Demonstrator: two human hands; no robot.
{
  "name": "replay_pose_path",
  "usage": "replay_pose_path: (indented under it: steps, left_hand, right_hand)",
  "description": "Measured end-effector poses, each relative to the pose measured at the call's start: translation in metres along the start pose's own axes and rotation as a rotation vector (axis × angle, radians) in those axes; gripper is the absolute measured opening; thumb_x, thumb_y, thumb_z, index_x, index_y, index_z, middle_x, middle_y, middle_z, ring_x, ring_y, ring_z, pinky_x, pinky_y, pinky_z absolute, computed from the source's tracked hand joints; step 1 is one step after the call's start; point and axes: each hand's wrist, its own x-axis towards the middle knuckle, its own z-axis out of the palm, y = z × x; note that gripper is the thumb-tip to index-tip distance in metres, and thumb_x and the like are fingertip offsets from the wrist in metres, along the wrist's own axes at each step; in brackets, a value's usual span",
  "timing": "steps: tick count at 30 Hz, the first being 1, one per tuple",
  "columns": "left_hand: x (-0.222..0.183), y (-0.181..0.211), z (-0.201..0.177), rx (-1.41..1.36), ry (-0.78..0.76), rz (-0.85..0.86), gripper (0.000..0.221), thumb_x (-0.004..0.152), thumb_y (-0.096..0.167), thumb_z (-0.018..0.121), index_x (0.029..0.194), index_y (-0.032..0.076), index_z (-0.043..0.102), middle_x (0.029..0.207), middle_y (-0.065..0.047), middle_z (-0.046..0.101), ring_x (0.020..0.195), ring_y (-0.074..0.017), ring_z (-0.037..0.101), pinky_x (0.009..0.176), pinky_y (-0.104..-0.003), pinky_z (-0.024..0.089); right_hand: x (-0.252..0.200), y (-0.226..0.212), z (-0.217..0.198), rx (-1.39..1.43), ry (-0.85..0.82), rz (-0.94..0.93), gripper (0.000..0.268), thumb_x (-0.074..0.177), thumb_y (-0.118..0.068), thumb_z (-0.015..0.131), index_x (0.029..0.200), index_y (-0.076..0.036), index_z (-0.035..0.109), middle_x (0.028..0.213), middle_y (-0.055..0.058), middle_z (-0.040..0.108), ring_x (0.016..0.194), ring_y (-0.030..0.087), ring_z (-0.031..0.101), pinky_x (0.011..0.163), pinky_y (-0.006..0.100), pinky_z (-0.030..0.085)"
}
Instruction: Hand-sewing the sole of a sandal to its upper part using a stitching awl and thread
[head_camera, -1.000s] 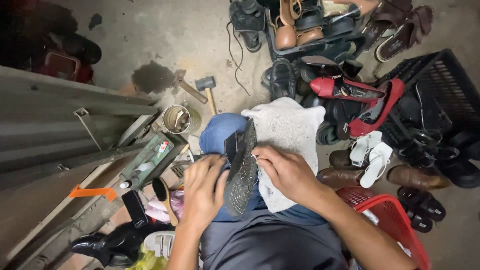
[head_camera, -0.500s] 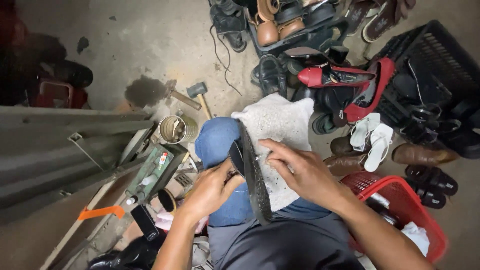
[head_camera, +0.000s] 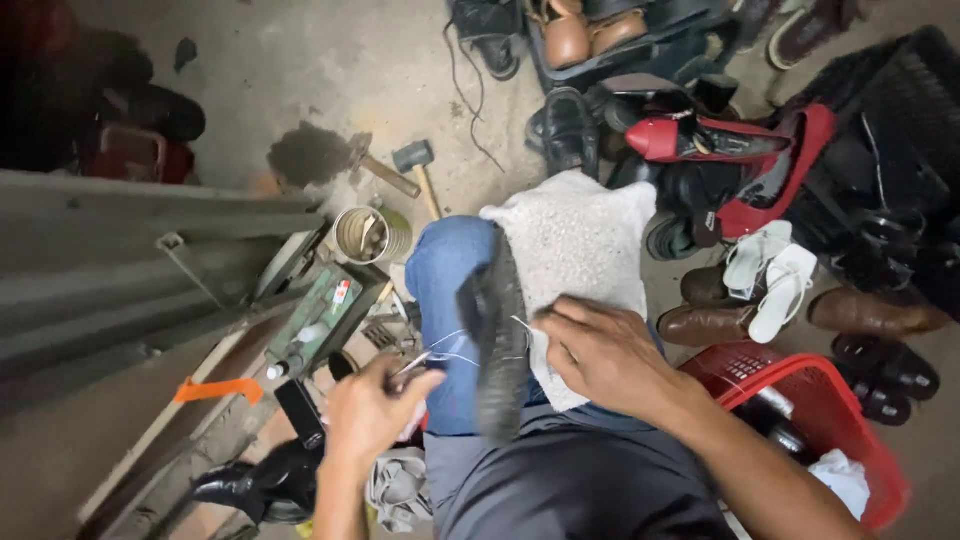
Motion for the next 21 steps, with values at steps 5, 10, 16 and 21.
replay_pose_path:
  steps: [5, 10, 16, 21]
  left_hand:
    - [-0.011, 0.053, 0.022, -0.443, 0.015, 0.146, 0.033, 0.075, 0.043, 0.085, 0.084, 0.019, 0.064, 0.065, 0.007, 0.062, 0.057, -0.0105, 0.055, 0.059, -0.031, 0.048]
    - [-0.007, 0.111, 0.011, -0.439, 0.056, 0.221, 0.059, 0.074, 0.065, 0.083, 0.081, 0.016, 0.052, 0.062, 0.005, 0.054, 0.057, -0.0188, 0.049, 0.06, -0.038, 0.045]
    - [-0.001, 0.123, 0.014, -0.43, 0.07, 0.267, 0.055, 0.082, 0.063, 0.077, 0.083, 0.013, 0.053, 0.062, 0.0, 0.058, 0.055, -0.0256, 0.053, 0.058, -0.043, 0.043]
    - [-0.004, 0.088, -0.003, -0.354, 0.019, 0.195, 0.037, 0.092, 0.05, 0.073, 0.086, 0.017, 0.056, 0.066, 0.001, 0.062, 0.054, -0.0201, 0.06, 0.058, -0.039, 0.048]
  right_hand:
    - [-0.016, -0.017, -0.03, 0.348, 0.069, -0.042, 0.025, 0.083, 0.01, 0.049, 0.092, -0.005, 0.067, 0.078, 0.003, 0.055, 0.066, 0.018, 0.048, 0.061, 0.03, 0.036]
    - [-0.048, -0.018, -0.042, 1.023, 0.136, -0.07, 0.04, 0.102, -0.04, 0.06, 0.091, -0.002, 0.066, 0.123, 0.024, 0.064, 0.085, 0.024, 0.064, 0.081, 0.04, 0.055]
    - [-0.046, -0.027, -0.007, 0.243, 0.272, 0.103, 0.056, 0.092, -0.025, 0.063, 0.14, 0.0, 0.048, 0.144, 0.021, 0.055, 0.138, 0.035, 0.056, 0.116, 0.046, 0.045]
    - [-0.043, -0.023, -0.02, 0.18, 0.27, 0.282, 0.05, 0.097, -0.028, 0.051, 0.138, 0.0, 0.054, 0.138, 0.017, 0.062, 0.128, 0.032, 0.062, 0.107, 0.044, 0.048]
